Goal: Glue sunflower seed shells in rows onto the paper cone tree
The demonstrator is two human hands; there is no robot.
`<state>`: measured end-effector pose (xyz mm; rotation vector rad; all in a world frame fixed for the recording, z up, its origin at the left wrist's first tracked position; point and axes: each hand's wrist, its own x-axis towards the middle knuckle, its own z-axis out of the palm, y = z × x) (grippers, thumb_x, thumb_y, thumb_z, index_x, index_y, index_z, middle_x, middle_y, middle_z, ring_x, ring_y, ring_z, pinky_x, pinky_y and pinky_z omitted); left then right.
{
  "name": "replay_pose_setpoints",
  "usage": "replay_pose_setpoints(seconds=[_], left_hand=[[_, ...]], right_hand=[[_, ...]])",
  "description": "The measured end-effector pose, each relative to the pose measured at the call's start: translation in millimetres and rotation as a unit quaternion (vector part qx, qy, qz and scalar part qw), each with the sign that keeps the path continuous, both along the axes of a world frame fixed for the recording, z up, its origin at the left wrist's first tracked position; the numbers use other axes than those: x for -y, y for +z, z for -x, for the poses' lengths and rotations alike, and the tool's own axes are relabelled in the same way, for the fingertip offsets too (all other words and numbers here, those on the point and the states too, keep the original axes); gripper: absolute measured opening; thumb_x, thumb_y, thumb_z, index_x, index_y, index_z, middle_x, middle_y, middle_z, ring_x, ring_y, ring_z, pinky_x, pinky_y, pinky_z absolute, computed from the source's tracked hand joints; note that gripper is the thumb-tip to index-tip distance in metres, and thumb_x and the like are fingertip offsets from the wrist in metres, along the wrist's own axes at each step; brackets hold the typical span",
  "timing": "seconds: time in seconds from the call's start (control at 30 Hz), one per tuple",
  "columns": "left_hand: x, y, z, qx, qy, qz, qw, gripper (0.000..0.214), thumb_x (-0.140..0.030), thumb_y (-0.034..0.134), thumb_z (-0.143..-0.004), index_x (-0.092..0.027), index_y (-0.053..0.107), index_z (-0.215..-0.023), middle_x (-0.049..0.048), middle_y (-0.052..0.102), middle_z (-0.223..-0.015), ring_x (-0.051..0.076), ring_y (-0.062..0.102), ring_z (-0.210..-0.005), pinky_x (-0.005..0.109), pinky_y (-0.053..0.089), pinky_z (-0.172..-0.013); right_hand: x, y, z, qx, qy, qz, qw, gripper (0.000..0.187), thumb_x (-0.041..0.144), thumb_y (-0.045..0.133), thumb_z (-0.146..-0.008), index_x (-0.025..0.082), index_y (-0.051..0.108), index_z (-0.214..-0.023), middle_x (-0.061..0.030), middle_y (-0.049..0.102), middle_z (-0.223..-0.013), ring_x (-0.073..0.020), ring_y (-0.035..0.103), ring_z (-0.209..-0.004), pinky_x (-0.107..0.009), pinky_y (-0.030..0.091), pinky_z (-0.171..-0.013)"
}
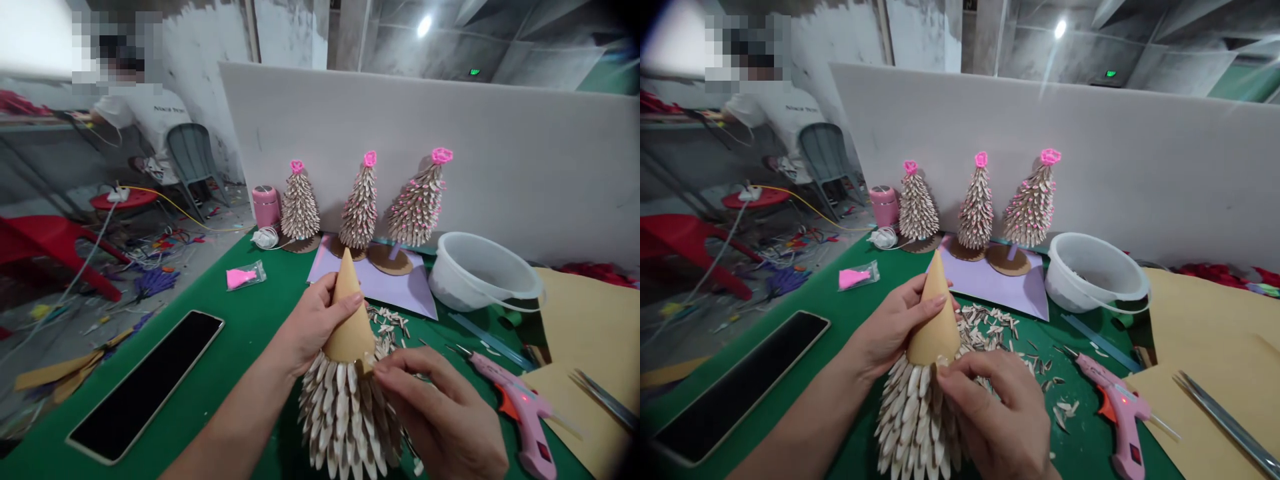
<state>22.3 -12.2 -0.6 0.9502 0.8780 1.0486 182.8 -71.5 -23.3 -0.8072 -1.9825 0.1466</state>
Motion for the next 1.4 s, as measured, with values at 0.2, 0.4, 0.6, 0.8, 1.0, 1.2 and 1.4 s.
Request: replay_pose_setpoints(seconds=[0.2, 0.4, 0.6, 0.8, 1.0, 1.2, 1.4], left_hand=[[1.2, 3.5, 1.1, -0.013, 0.014, -0.013, 1.000, 0.025, -0.030, 0.063, -0.072, -0.016, 0.050, -0.088, -0.0011, 0.054, -0.076, 0.009, 0.051, -0.064, 0.023, 0.041, -0.060], [1.9, 2.3, 1.6, -0.025, 0.022, -0.018, 0.999, 0.025, -0.029, 0.064, -0.071, -0.017, 0.050, -0.088, -0.0016, 0.053, -0.077, 0.010, 0.050, -0.066, 0.024, 0.040, -0.062], [2.8, 3.0, 1.4, -0.027, 0.024, -0.013, 0.999, 0.025, -0.029, 0.063, -0.070, -0.017, 0.050, -0.089, -0.0022, 0.053, -0.076, 0.010, 0.049, -0.065, 0.024, 0.039, -0.062], [1.8, 4.5, 1.4, -0.023, 0.024, -0.005, 0.999, 0.026, -0.030, 0.065, -0.069, -0.018, 0.051, -0.086, -0.0019, 0.055, -0.074, 0.011, 0.050, -0.063, 0.025, 0.039, -0.061], [2.0, 4.6, 2.2, -0.014, 0.020, 0.001, 1.000, 0.027, -0.030, 0.065, -0.068, -0.017, 0.052, -0.087, -0.0014, 0.056, -0.074, 0.011, 0.051, -0.063, 0.025, 0.039, -0.061], [1.8, 4.9, 2.7, -0.015, 0.013, 0.001, 1.000, 0.027, -0.030, 0.065, -0.069, -0.017, 0.051, -0.088, -0.0015, 0.055, -0.074, 0.011, 0.051, -0.062, 0.025, 0.039, -0.061], [0.9, 4.0, 3.0, -0.012, 0.010, 0.002, 1.000, 0.027, -0.031, 0.064, -0.069, -0.017, 0.051, -0.089, -0.0014, 0.055, -0.073, 0.011, 0.051, -0.062, 0.024, 0.039, -0.059]], right_hand=[[-1.1, 1.6, 2.3, 0.042, 0.000, -0.040, 0.998, 0.022, 0.003, 0.055, -0.074, 0.014, 0.064, -0.090, -0.0066, 0.065, -0.073, -0.0136, 0.055, -0.063, -0.026, 0.047, -0.052], [-0.7, 1.7, 7.6, 0.046, -0.008, -0.064, 0.997, 0.016, 0.005, 0.056, -0.076, 0.013, 0.067, -0.085, -0.0073, 0.065, -0.071, -0.0135, 0.055, -0.064, -0.024, 0.047, -0.053], [-0.2, -1.5, 4.3, 0.081, -0.008, -0.045, 0.996, 0.019, 0.007, 0.056, -0.075, 0.015, 0.065, -0.091, -0.0054, 0.064, -0.073, -0.0128, 0.054, -0.063, -0.025, 0.046, -0.055], [-0.4, -2.4, -0.7, 0.141, 0.007, -0.035, 0.989, 0.028, 0.007, 0.056, -0.074, 0.018, 0.061, -0.100, -0.0023, 0.062, -0.071, -0.0110, 0.052, -0.060, -0.023, 0.043, -0.052], [-0.1, -1.5, 0.8, 0.133, -0.005, -0.030, 0.991, 0.024, 0.009, 0.055, -0.077, 0.018, 0.060, -0.098, -0.0028, 0.062, -0.071, -0.0116, 0.051, -0.059, -0.024, 0.041, -0.050], [0.2, -3.3, 3.9, 0.116, -0.008, -0.033, 0.993, 0.020, 0.011, 0.053, -0.079, 0.018, 0.061, -0.096, -0.0034, 0.061, -0.068, -0.0124, 0.048, -0.057, -0.024, 0.038, -0.048], [2.2, -10.9, 4.8, 0.094, -0.008, -0.004, 0.995, 0.024, 0.010, 0.052, -0.079, 0.021, 0.059, -0.100, -0.0032, 0.060, -0.071, -0.0127, 0.048, -0.060, -0.024, 0.037, -0.050]])
